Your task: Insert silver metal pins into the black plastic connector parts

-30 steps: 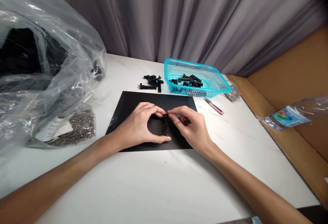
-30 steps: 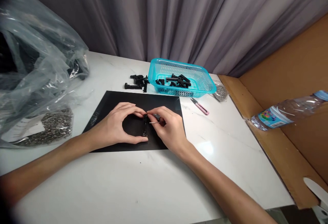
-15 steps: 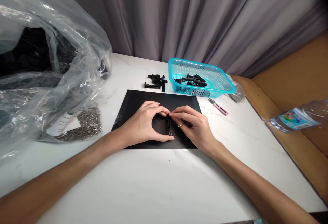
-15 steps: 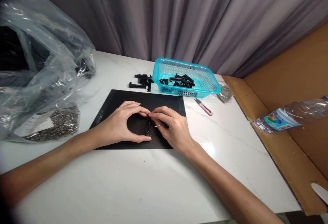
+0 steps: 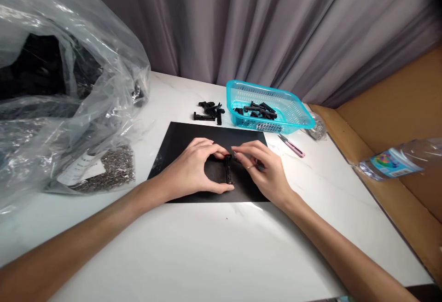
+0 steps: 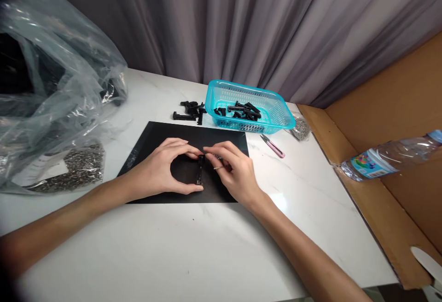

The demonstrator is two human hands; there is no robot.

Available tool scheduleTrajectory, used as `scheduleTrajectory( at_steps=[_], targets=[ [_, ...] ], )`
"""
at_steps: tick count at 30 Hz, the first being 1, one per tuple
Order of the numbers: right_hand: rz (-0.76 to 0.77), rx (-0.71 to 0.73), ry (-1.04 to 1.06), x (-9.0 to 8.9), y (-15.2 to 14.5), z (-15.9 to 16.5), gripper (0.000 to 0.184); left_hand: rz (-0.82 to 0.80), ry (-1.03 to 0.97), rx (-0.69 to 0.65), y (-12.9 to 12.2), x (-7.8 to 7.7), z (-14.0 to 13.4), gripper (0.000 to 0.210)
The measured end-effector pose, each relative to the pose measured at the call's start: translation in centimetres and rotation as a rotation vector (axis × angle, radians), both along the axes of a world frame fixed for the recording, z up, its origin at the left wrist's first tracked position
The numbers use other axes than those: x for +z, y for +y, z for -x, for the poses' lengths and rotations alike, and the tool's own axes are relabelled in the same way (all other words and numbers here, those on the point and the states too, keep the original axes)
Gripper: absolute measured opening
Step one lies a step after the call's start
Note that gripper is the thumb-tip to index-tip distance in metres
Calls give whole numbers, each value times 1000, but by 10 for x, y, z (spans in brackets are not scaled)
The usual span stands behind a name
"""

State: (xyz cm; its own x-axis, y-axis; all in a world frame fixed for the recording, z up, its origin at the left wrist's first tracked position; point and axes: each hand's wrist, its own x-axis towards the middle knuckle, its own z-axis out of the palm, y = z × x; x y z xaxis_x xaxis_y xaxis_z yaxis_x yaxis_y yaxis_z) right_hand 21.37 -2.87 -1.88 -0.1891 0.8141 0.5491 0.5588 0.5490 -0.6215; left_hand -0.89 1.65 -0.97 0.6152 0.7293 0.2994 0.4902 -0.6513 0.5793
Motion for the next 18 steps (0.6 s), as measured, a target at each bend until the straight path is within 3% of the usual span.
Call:
scheduleTrajectory(
  at_steps=[3,8,11,15,18],
  targets=[
    [-15,-40,74,5,2,-3,30,-3,3,-3,0,0,0,65],
    [9,-86,67,8,2,-13,69,-4,6,-4,-1,-1,0,64],
    [87,-100,63,9,1,-16,82,-2,20,-3,0,0,1,64],
    [308,-45,271,12,4,-13,79,-2,34,-4,2,1,0,65],
    [460,20,437,14,8,-12,66,2,41,-8,2,2,0,65]
  ],
)
